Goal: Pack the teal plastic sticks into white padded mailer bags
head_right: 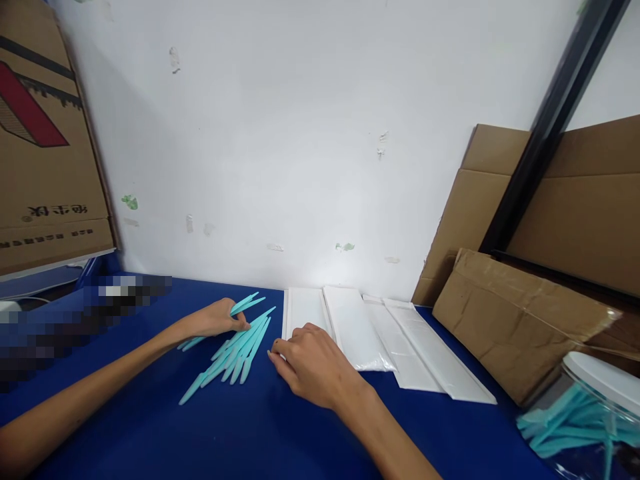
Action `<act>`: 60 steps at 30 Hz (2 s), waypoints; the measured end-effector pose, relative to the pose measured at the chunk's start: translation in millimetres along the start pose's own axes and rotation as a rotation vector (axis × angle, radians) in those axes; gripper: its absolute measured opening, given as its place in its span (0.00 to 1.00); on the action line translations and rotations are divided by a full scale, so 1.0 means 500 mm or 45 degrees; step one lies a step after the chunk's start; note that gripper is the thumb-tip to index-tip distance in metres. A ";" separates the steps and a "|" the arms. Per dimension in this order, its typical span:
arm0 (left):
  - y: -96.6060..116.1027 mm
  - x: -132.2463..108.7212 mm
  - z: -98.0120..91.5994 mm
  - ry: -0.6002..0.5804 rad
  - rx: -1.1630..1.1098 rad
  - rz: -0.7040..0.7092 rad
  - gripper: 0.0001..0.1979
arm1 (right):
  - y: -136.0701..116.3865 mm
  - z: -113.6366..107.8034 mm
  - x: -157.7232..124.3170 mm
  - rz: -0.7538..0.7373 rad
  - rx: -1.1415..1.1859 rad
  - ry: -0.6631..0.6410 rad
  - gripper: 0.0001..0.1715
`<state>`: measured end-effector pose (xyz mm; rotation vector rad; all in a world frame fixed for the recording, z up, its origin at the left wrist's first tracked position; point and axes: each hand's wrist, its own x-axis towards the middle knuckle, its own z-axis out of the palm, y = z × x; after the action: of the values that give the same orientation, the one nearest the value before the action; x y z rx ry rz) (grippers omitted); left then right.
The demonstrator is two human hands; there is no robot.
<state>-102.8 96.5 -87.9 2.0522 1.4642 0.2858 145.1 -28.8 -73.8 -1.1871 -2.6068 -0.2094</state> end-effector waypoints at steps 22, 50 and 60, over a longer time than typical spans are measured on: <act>-0.041 0.009 -0.042 -0.047 -0.654 -0.136 0.10 | 0.000 0.002 -0.003 0.004 -0.018 -0.016 0.20; -0.013 -0.007 -0.006 -0.111 -0.048 0.048 0.18 | -0.001 0.003 -0.004 0.013 -0.016 -0.027 0.20; -0.001 -0.014 -0.006 -0.021 0.086 -0.054 0.13 | -0.001 0.005 -0.003 0.013 -0.028 -0.020 0.19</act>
<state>-107.3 91.2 -84.8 2.0687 1.5249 0.2038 145.5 -29.7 -76.5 -1.2138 -2.6181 -0.2279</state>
